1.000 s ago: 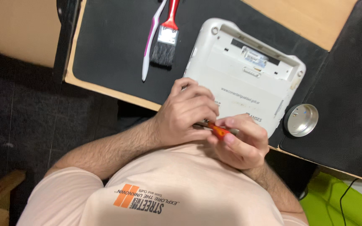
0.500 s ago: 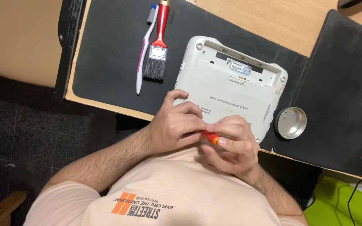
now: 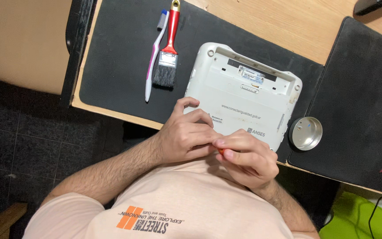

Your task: The person uses a screwdriver to remove screws from the back of a white electronic device resting on their lap. They place the removed screws into a small metal tin and continue unscrewing until the back cover is loose, then they lift the cover off the device.

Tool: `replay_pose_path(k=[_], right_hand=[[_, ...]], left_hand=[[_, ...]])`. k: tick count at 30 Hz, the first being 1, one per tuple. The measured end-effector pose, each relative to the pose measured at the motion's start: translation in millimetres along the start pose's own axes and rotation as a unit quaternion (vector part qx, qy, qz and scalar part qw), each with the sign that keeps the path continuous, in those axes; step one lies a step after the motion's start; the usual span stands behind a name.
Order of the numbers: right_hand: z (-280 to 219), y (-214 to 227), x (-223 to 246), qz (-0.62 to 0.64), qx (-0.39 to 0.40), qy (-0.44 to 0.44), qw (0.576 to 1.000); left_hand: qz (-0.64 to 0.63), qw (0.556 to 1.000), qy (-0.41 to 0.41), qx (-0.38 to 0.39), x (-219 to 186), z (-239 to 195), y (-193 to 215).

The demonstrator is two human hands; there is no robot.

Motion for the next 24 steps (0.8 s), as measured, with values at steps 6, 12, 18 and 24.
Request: replay_pose_path(k=[6,12,18,24], right_hand=[[-22.5,10.5,-13.2,-0.039,-0.009,0.023,0.999],[-5.4,4.6,-1.9,-0.005,0.026,0.000,1.000],[-18.6,9.8,-8.9,-0.039,0.011,0.016,0.999],[-5.3,5.2,-6.8,-0.014,0.000,0.025,1.000]], left_hand=[[-0.014,0.999,0.020,-0.027,2.1,-1.9,-2.7],[-0.006,0.999,0.027,-0.032,-0.2,-2.7,-5.0],[-0.010,0.999,0.024,-0.036,0.5,-5.4,-6.8],[-0.001,0.999,0.025,-0.032,-1.4,-5.2,-6.3]])
Point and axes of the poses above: each hand's wrist, its own z-axis towards the middle knuckle, its own y-axis out of the back of the hand, x = y × z, the point moved 4 cm from there along z, towards the middle knuckle, and after that the axes turned 6 degrees about y, right-handed, at the moved point
